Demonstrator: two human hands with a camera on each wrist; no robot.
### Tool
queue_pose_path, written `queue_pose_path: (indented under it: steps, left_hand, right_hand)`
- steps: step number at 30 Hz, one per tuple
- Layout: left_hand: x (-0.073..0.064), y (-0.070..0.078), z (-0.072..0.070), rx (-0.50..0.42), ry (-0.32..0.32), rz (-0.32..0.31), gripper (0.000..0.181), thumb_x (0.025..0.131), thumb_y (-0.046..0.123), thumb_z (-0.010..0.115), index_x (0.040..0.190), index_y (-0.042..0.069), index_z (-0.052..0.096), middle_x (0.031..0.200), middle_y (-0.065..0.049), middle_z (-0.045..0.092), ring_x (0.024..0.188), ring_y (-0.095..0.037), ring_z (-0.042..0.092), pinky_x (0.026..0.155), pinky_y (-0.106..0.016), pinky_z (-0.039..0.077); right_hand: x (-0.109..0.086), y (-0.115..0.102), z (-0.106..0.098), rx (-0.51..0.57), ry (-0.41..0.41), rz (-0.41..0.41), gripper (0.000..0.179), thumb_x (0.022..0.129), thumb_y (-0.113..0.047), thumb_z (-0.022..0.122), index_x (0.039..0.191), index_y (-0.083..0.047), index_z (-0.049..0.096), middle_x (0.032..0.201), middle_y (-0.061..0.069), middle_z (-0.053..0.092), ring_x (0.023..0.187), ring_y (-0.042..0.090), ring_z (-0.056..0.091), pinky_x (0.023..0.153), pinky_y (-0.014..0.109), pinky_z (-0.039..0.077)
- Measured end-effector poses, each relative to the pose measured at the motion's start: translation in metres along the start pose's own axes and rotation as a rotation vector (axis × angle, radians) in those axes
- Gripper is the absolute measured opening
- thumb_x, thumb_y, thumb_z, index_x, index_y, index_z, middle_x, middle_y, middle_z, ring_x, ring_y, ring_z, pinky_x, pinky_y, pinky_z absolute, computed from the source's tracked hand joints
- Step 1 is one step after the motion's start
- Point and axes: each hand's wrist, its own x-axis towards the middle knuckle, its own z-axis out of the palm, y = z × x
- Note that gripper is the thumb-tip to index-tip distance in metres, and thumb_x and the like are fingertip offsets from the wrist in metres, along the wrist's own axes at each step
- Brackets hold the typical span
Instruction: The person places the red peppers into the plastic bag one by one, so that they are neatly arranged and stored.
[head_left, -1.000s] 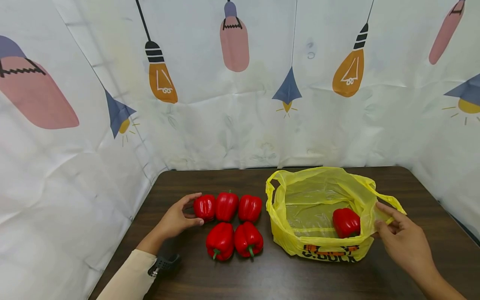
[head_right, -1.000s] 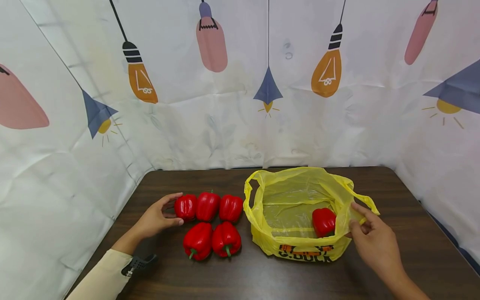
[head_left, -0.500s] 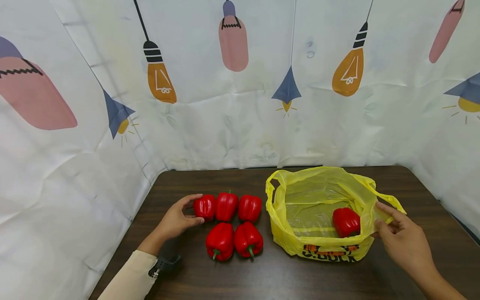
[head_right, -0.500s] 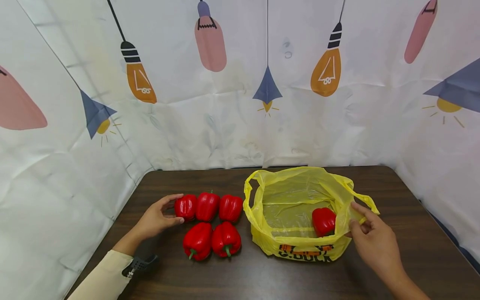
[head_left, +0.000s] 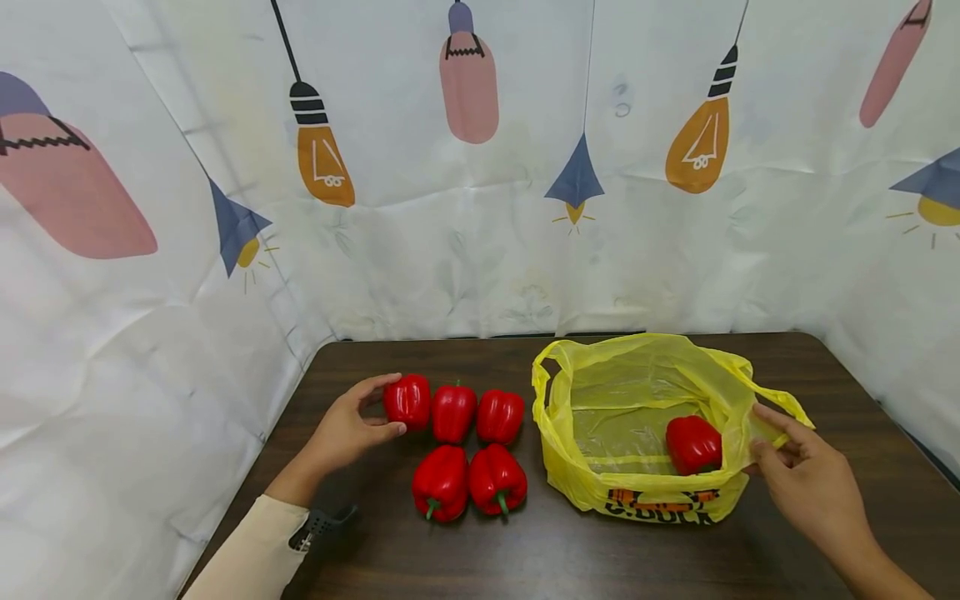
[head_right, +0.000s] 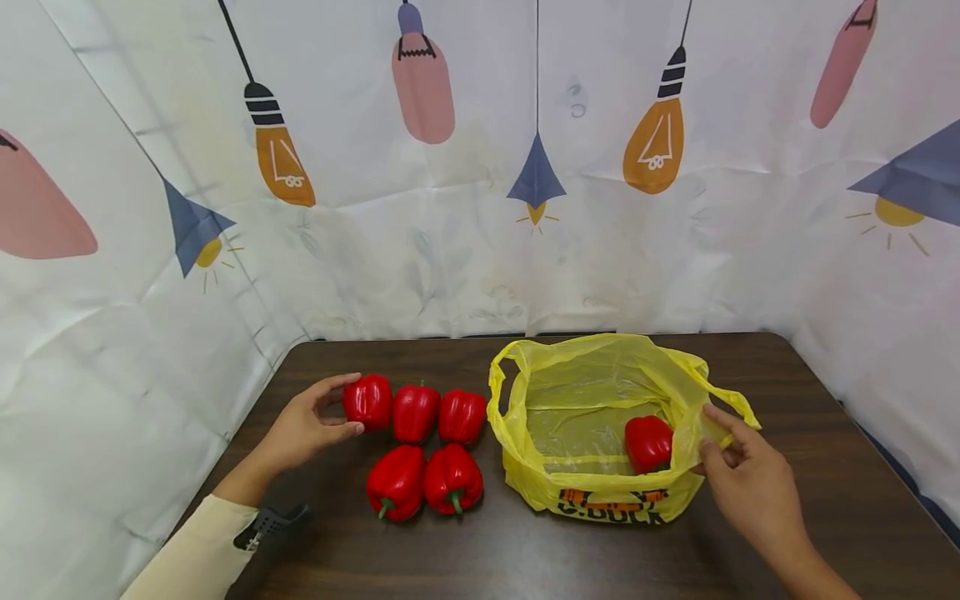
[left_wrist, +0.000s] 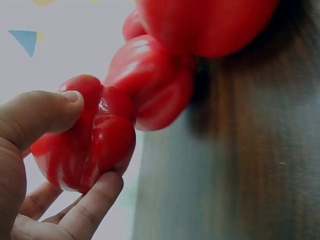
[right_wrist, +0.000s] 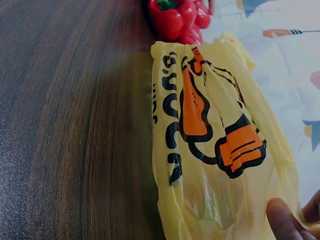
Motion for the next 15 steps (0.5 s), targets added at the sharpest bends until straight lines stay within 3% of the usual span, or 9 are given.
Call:
queue_pose_path:
  steps: [7,15]
  left_hand:
    - [0.004,0.015,-0.003,0.028,0.004,0.026,0.073,0.084,0.006,0.086,0.148,0.011,0.051,0.147,-0.019,0.05,0.125,-0.045,0.057,0.084,-0.037,0.061]
    - [0.009,0.033,0.003,0.003,-0.032,0.074,0.068,0.084,0.009,0.086,0.144,0.014,0.054,0.145,-0.015,0.051,0.125,-0.042,0.056,0.084,-0.036,0.06]
  right_hand:
    - [0.0,0.001,0.0,0.011,0.004,-0.001,0.047,0.106,-0.018,0.057,0.149,0.0,0.05,0.082,0.013,0.073,0.063,0.012,0.069,0.039,0.032,0.036]
    - [0.0,-0.001,-0.001,0.023,0.012,-0.006,0.046,0.105,-0.016,0.058,0.148,0.001,0.051,0.083,0.015,0.073,0.064,0.008,0.069,0.039,0.031,0.037]
